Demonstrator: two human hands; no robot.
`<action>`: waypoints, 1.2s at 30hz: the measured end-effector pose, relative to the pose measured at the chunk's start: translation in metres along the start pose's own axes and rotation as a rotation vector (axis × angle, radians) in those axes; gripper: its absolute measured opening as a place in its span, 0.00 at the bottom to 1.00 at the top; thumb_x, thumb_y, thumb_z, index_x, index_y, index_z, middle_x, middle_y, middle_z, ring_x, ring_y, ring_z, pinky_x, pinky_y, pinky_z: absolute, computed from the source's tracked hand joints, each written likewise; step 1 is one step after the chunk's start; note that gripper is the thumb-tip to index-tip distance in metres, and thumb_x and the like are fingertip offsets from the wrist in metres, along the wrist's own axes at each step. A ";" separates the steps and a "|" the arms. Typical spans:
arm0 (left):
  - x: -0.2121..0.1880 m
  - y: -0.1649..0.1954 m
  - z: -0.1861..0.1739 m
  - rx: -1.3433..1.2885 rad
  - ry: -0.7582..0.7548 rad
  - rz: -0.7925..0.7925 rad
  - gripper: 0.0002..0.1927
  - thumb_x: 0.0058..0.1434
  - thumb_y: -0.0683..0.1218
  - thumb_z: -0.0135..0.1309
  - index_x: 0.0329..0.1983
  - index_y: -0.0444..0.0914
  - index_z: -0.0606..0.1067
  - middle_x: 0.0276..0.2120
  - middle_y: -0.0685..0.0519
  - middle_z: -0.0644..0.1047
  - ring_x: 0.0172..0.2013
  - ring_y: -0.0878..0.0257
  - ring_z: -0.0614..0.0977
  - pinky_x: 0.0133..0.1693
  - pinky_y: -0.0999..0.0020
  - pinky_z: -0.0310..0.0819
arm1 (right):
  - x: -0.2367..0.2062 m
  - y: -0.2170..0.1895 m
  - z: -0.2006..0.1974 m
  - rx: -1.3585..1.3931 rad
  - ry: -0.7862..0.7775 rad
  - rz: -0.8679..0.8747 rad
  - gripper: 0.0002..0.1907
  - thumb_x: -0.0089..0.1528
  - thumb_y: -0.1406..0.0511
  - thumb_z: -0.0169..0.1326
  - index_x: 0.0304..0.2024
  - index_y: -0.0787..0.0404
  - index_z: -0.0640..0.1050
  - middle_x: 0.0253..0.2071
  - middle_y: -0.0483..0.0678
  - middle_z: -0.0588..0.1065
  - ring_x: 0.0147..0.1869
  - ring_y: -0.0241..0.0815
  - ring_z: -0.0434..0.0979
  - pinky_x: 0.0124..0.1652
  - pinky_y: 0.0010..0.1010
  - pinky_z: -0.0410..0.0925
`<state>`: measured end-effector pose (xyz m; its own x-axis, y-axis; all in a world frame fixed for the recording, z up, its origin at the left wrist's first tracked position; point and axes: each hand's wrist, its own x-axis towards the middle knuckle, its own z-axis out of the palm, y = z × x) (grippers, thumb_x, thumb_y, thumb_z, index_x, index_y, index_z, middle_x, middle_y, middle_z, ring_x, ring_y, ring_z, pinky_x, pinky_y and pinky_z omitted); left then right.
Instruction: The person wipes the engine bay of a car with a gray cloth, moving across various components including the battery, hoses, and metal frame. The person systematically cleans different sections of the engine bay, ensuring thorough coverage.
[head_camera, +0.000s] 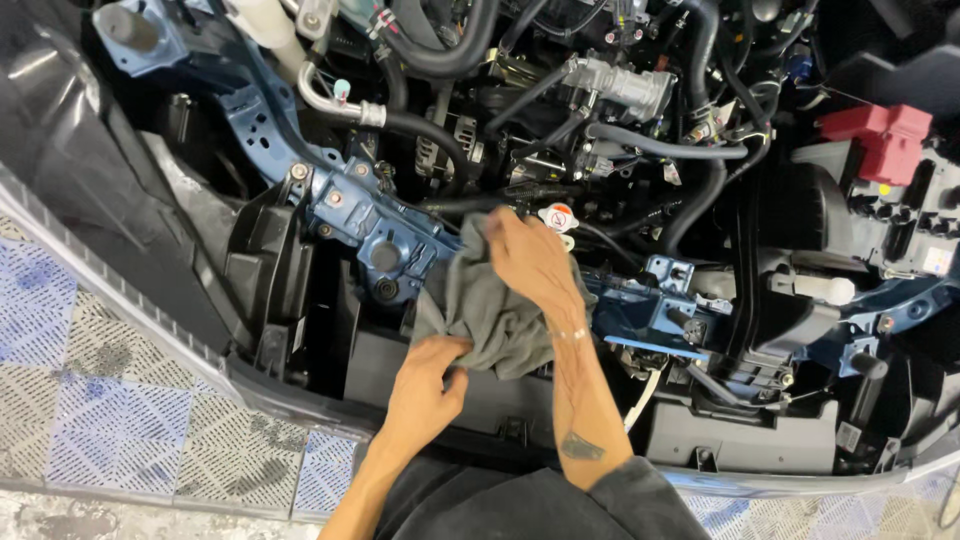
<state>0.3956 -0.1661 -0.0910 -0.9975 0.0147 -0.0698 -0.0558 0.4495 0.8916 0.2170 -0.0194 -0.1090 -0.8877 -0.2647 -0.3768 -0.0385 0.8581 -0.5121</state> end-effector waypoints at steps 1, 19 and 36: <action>0.003 0.001 0.004 -0.005 0.005 -0.071 0.14 0.54 0.38 0.55 0.45 0.34 0.77 0.45 0.44 0.81 0.49 0.44 0.80 0.52 0.55 0.73 | 0.017 -0.007 0.006 0.214 -0.055 -0.166 0.15 0.63 0.63 0.47 0.50 0.61 0.75 0.43 0.55 0.81 0.49 0.58 0.80 0.49 0.44 0.69; 0.045 0.072 -0.033 -0.030 0.181 0.061 0.16 0.50 0.36 0.59 0.43 0.35 0.77 0.46 0.48 0.79 0.45 0.49 0.82 0.47 0.63 0.77 | 0.045 -0.004 -0.008 0.744 0.357 -0.236 0.07 0.68 0.70 0.54 0.48 0.63 0.78 0.57 0.54 0.78 0.53 0.43 0.81 0.51 0.29 0.74; 0.069 0.036 -0.053 0.214 0.213 -0.167 0.18 0.54 0.38 0.60 0.49 0.34 0.78 0.46 0.46 0.79 0.45 0.46 0.82 0.43 0.58 0.78 | 0.100 -0.056 0.061 0.044 -0.151 -0.435 0.18 0.67 0.53 0.44 0.41 0.49 0.84 0.44 0.54 0.68 0.53 0.55 0.65 0.50 0.48 0.60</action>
<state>0.3220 -0.1956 -0.0398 -0.9634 -0.2519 -0.0920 -0.2313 0.6072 0.7601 0.1581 -0.1209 -0.1650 -0.7164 -0.6601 -0.2259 -0.3705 0.6343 -0.6785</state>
